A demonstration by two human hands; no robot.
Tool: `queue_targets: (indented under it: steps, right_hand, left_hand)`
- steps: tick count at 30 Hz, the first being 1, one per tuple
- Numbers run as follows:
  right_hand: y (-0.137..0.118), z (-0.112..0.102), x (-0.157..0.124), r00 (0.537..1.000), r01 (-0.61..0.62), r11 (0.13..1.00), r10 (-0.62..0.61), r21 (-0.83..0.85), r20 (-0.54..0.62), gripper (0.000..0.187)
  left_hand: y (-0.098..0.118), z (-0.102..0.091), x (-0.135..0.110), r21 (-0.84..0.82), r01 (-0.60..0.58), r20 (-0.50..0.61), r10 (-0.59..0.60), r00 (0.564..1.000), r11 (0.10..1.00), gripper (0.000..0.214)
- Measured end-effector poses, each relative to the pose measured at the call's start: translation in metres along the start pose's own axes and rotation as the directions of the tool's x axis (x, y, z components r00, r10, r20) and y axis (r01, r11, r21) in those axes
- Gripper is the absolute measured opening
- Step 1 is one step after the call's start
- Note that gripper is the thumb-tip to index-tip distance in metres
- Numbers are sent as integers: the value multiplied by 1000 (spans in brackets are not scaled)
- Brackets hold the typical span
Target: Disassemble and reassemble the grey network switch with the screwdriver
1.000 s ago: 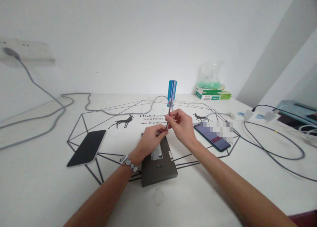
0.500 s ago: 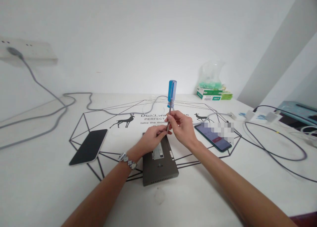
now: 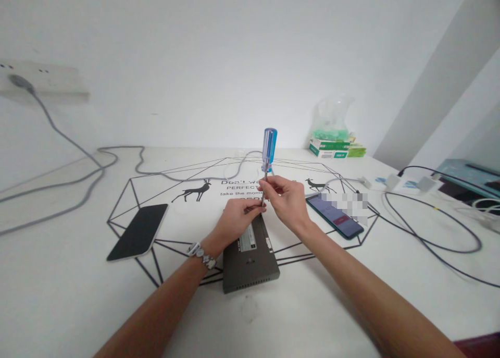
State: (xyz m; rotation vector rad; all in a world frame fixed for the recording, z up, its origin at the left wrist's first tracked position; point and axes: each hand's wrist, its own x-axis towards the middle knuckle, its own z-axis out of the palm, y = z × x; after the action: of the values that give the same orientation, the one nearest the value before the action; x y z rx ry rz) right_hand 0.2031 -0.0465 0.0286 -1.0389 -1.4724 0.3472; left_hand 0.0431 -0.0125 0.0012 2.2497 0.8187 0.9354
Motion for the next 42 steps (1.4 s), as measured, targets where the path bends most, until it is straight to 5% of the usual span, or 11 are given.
queue_targets:
  steps: [9,16,23,42]
  right_hand:
    - [-1,-1,0,994,65,994,-57,-86,95,27]
    - [1,0,-3,991,83,984,-65,-160,113,27]
    - [2,-1,-3,994,62,994,-53,-87,101,30]
    - [0,-1,-4,991,56,998,-53,-24,124,31]
  left_hand:
    - [0,6,5,-85,65,-89,-72,993,994,18]
    - [-1,-1,6,-105,-4,96,15,995,994,22]
    - [2,1,5,-132,0,24,4,1000,991,21]
    - [-7,5,5,-181,-10,45,18,999,983,20]
